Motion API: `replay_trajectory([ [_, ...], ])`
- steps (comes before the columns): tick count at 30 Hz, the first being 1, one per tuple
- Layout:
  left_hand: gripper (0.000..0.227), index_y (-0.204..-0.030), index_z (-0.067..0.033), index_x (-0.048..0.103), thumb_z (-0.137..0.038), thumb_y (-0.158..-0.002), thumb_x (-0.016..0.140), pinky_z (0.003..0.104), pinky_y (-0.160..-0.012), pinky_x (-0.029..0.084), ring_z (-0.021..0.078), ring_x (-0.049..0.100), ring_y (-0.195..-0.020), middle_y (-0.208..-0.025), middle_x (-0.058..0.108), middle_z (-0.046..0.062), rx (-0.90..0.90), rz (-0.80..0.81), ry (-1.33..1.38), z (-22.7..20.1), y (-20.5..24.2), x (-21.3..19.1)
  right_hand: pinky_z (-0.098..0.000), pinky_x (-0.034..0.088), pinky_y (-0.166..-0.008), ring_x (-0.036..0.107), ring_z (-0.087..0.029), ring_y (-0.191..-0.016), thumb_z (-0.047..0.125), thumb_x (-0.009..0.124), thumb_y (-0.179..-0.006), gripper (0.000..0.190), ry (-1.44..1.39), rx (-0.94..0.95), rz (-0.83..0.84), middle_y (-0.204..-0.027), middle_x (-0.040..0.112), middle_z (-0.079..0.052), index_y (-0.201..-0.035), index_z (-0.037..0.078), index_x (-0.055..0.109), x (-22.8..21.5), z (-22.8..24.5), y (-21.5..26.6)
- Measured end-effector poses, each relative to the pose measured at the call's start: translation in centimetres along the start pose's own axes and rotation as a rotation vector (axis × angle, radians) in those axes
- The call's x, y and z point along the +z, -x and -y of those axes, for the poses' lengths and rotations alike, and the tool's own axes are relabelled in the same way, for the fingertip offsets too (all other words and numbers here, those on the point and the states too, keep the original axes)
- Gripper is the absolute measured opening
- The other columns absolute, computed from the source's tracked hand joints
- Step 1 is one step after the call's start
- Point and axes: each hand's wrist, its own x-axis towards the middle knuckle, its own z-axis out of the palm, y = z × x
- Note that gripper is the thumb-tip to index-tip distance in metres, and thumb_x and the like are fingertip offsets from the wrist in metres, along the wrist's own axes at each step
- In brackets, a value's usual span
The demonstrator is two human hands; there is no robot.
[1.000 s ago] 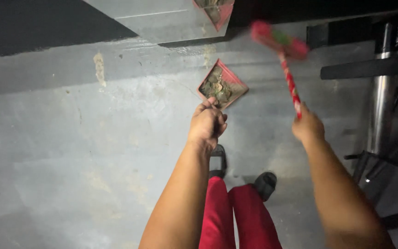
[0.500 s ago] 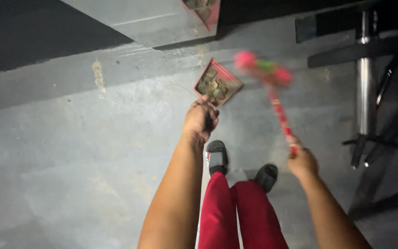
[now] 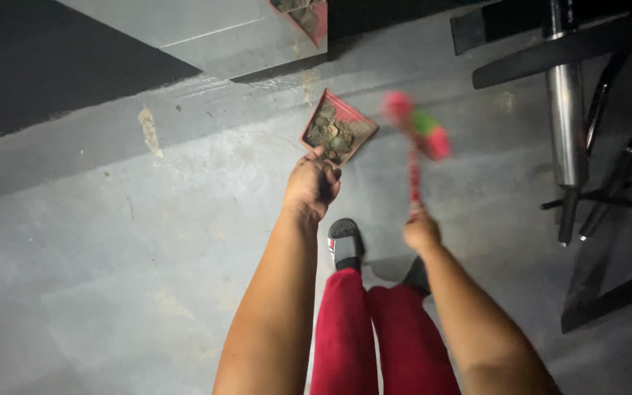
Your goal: Sweeping dust and debris into a dustpan on a gym floor.
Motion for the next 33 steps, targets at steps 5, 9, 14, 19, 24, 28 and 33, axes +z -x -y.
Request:
replay_trajectory([
  [5, 0.039, -0.129, -0.0126, 0.056, -0.027, -0.093, 0.059, 0.024, -0.047, 0.046, 0.0123, 0.053, -0.063, -0.078, 0.049, -0.002, -0.008, 0.053, 0.045, 1.5, 0.4, -2.5, -0.0423, 0.053, -0.098, 0.068, -0.034, -0.116, 0.021, 0.064, -0.09, 0.059, -0.278, -0.216, 0.02, -0.128, 0.068, -0.02, -0.148, 0.017, 0.051, -3.6, -2.3, 7.4],
  [9, 0.068, -0.133, -0.0182, 0.057, 0.007, -0.07, 0.048, 0.025, -0.048, 0.047, 0.0156, 0.054, -0.069, -0.085, 0.053, 0.004, -0.064, 0.079, -0.073, 0.7, 4.1, -6.1, -0.0424, 0.054, -0.095, 0.067, -0.028, -0.116, 0.023, 0.064, -0.092, 0.059, -0.331, 0.0, 0.082, -0.132, 0.067, -0.012, -0.15, 0.019, 0.051, -14.1, -6.8, 12.6],
  [14, 0.076, -0.138, -0.0155, 0.058, 0.01, -0.067, 0.053, 0.025, -0.049, 0.047, 0.0154, 0.057, -0.072, -0.09, 0.055, 0.005, -0.072, 0.055, -0.283, 1.0, 6.5, -8.9, -0.0531, 0.054, -0.091, 0.069, -0.04, -0.112, 0.031, 0.049, -0.106, 0.046, 0.078, 0.308, 0.072, -0.129, 0.066, -0.022, -0.149, 0.017, 0.051, -20.4, -13.0, 9.2],
  [19, 0.075, -0.139, -0.0137, 0.06, 0.007, -0.067, 0.053, 0.025, -0.047, 0.046, 0.0152, 0.057, -0.068, -0.088, 0.056, 0.007, -0.043, -0.003, -0.18, 3.6, 5.6, -8.3, -0.0532, 0.051, -0.097, 0.063, -0.044, -0.119, 0.03, 0.049, -0.11, 0.04, 0.343, 0.106, 0.006, -0.134, 0.066, -0.025, -0.137, 0.006, 0.064, -16.7, -21.0, -5.7],
  [24, 0.079, -0.136, -0.0159, 0.055, 0.012, -0.062, 0.05, 0.027, -0.046, 0.043, 0.016, 0.058, -0.064, -0.084, 0.06, 0.003, -0.003, -0.053, -0.132, 4.1, 4.7, -7.0, -0.0497, 0.053, -0.096, 0.065, -0.039, -0.118, 0.024, 0.055, -0.106, 0.041, 0.344, 0.01, 0.027, -0.131, 0.066, -0.024, -0.142, 0.003, 0.057, -14.8, -5.2, -6.5],
  [28, 0.065, -0.134, -0.0164, 0.055, 0.005, -0.073, 0.053, 0.026, -0.047, 0.043, 0.0127, 0.056, -0.057, -0.075, 0.057, 0.0, 0.03, -0.083, -0.086, 4.6, 4.7, -5.6, -0.048, 0.054, -0.093, 0.067, -0.038, -0.115, 0.019, 0.061, -0.099, 0.052, 0.415, -0.114, 0.033, -0.126, 0.066, -0.024, -0.146, 0.002, 0.049, -7.7, 4.4, -4.0],
  [33, 0.054, -0.133, -0.0161, 0.053, -0.002, -0.081, 0.056, 0.028, -0.048, 0.044, 0.0128, 0.055, -0.055, -0.068, 0.054, 0.0, 0.052, -0.075, -0.061, 5.1, 4.6, -5.5, -0.0488, 0.055, -0.091, 0.067, -0.041, -0.112, 0.02, 0.063, -0.094, 0.064, 0.453, -0.278, 0.139, -0.121, 0.067, -0.024, -0.153, 0.006, 0.041, -8.0, 7.4, 5.6],
])
